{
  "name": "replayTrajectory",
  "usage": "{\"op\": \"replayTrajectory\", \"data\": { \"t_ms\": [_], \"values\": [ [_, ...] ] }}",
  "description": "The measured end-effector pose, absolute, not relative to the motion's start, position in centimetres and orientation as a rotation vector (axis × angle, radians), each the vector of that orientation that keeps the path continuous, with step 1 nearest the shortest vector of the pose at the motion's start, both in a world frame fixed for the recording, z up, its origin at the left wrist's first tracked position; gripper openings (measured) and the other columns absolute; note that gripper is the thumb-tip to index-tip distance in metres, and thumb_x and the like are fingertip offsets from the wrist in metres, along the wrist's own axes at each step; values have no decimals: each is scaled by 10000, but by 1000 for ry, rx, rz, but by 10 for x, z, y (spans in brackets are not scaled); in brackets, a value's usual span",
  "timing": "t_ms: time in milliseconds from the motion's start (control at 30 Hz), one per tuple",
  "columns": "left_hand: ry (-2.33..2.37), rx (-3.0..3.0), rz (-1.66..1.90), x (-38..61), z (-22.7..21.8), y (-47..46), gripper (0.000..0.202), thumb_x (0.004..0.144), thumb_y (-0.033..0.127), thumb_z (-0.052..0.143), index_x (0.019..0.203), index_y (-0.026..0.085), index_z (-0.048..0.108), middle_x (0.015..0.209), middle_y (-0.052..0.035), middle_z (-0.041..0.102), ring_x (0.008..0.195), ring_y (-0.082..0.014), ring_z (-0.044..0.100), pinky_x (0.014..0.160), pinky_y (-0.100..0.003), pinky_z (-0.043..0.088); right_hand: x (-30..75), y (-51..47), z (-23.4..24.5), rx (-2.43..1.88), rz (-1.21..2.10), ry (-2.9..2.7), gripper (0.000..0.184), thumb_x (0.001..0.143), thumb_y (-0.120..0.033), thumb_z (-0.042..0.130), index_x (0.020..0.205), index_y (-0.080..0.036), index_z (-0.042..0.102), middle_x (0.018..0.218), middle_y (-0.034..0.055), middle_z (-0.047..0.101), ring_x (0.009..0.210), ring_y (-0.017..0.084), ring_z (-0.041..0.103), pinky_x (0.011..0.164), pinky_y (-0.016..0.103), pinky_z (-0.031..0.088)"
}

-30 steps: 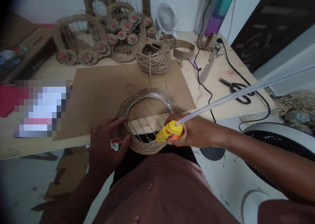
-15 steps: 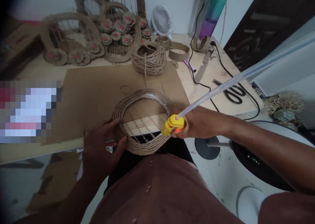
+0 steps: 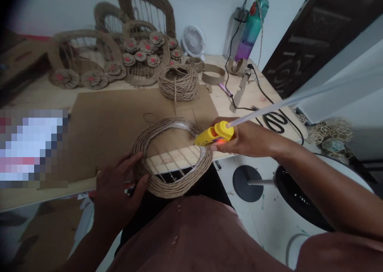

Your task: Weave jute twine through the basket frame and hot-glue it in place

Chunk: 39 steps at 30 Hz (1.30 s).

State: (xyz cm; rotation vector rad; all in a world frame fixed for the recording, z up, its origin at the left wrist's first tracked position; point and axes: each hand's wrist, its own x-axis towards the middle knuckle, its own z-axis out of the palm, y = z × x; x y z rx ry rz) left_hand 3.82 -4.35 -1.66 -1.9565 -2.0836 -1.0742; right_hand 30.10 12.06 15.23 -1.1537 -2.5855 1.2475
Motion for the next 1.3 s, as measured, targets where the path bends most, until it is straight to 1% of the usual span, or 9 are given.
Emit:
{"op": "replayTrajectory", "data": {
  "t_ms": [133, 233, 300, 433, 533, 700, 933, 1167, 1300],
  "values": [
    [-2051, -1993, -1079, 37, -17, -44, 535, 885, 256, 549, 1404, 222, 427, 1291, -168, 579, 1245, -340, 520, 1053, -534, 380, 311, 106, 140, -1373, 1278, -2164, 323, 822, -523, 644, 899, -209, 648, 703, 7, 608, 629, 146, 569, 513, 256, 446],
    [-2002, -2010, -1048, 37, -17, -43, 551, 887, 235, 537, 1421, 207, 408, 1288, -177, 579, 1236, -340, 523, 1037, -522, 389, 318, 100, 126, -1423, 1172, -1976, 351, 852, -544, 606, 789, -200, 642, 754, 38, 623, 666, 149, 576, 510, 250, 451],
    [-1975, -2007, -998, 37, -15, -41, 553, 887, 227, 531, 1424, 201, 405, 1288, -179, 582, 1226, -340, 528, 1027, -516, 396, 323, 102, 116, -1428, 1092, -1896, 352, 859, -550, 590, 840, -203, 644, 793, 48, 640, 685, 158, 589, 515, 253, 464],
    [-1951, -2027, -928, 36, -13, -40, 523, 889, 248, 525, 1403, 211, 433, 1261, -166, 612, 1206, -343, 546, 1014, -531, 405, 333, 121, 94, -1455, 789, -1869, 418, 833, -549, 603, 1099, -226, 597, 905, 59, 679, 726, 201, 628, 593, 318, 520],
    [-2053, -2016, -1110, 33, -13, -45, 481, 917, 270, 480, 1396, 251, 437, 1285, -128, 612, 1219, -307, 551, 1013, -521, 438, 341, 139, 79, -1460, 387, -1959, 511, 817, -523, 612, 1229, -229, 539, 1058, 95, 678, 856, 262, 657, 710, 387, 530],
    [-2330, -1806, -1520, 28, -11, -49, 481, 954, 302, 424, 1430, 263, 364, 1368, -104, 573, 1246, -253, 558, 1016, -467, 495, 351, 162, 66, -1524, 22, -2197, 608, 873, -499, 517, 1391, -196, 417, 1002, 118, 700, 790, 304, 675, 648, 383, 496],
    [-2205, -1929, -1189, 30, -4, -37, 424, 952, 275, 414, 1375, 242, 423, 1300, -112, 601, 1242, -261, 533, 1053, -489, 435, 360, 187, 60, -1297, -299, -2524, 500, 914, -276, 427, 1400, -158, 404, 1060, 157, 691, 939, 308, 650, 761, 373, 469],
    [-1995, -2030, -863, 30, -9, -35, 493, 913, 212, 470, 1401, 225, 402, 1297, -132, 601, 1238, -279, 530, 1058, -485, 393, 365, 206, 55, -943, -422, -2758, 486, 920, -195, 412, 1398, -115, 390, 1122, 192, 675, 973, 302, 627, 833, 398, 445],
    [-2121, -2003, -983, 25, -3, -33, 397, 936, 263, 440, 1331, 233, 466, 1244, -115, 630, 1185, -261, 570, 1025, -462, 438, 367, 216, 51, -860, -442, -2816, 501, 926, -243, 448, 1410, -130, 382, 1103, 179, 677, 948, 295, 627, 804, 387, 452]
  ]
}}
